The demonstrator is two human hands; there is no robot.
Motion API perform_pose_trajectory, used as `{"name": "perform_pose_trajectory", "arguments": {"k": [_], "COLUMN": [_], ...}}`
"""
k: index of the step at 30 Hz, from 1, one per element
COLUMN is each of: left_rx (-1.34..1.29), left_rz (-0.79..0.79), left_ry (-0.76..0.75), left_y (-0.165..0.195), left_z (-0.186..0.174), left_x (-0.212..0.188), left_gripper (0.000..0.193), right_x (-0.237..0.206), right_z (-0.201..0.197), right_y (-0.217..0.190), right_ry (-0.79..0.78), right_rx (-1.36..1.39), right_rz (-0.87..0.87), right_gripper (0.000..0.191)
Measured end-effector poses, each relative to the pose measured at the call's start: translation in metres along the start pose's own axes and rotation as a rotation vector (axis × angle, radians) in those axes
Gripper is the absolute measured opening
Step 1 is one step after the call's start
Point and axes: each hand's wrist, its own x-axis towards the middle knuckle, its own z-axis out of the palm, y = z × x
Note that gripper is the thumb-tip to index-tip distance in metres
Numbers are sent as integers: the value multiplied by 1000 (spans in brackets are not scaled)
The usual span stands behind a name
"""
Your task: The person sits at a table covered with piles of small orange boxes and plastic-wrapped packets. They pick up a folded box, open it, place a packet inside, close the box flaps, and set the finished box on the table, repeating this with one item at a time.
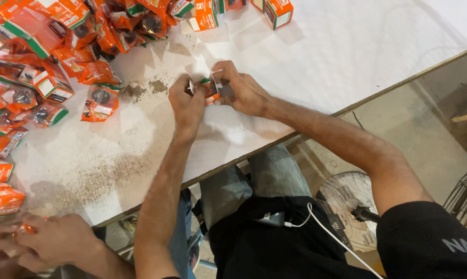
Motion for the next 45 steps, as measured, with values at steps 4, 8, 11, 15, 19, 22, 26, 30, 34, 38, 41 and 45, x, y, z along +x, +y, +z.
{"name": "perform_pose_trajectory", "arguments": {"k": [4,8,11,15,19,22,26,30,34,38,41,45], "left_rx": [-180,-595,-625,-363,39,58,124,-31,124,261,345,300], "left_rz": [5,-382,-404,-364,340,457,527,434,564,648,692,675], "left_ry": [-53,-251,-273,-258,-47,-175,-197,-189,-198,-268,-287,-143], "left_y": [9,22,22,10,5,10,16,12,3,2,5,5], "left_z": [-5,-32,-39,-21,-15,-23,-26,-21,-24,-29,-32,-31], "left_x": [0,-6,1,12,-5,-18,-22,-17,-19,-24,-25,-13], "left_gripper": [12,19,18,21,32,33,29,14,15,14,16,14], "right_x": [-2,-2,-1,0,1,2,0,1,2,-2,1,19], "right_z": [2,3,2,0,-3,-5,-5,-6,-7,-3,-2,-30], "right_y": [4,4,1,-7,-14,-14,-14,-15,-14,-8,0,20], "right_ry": [-26,-9,-27,-45,-55,-51,-56,-70,-37,-56,-38,26], "right_rx": [-281,-373,-368,-341,-270,-215,-115,-122,-136,-196,-280,-725], "right_rz": [-133,-224,-199,-199,-115,-41,47,44,-101,-73,-225,-284], "right_gripper": [56,54,54,49,46,48,48,46,49,58,74,70]}}
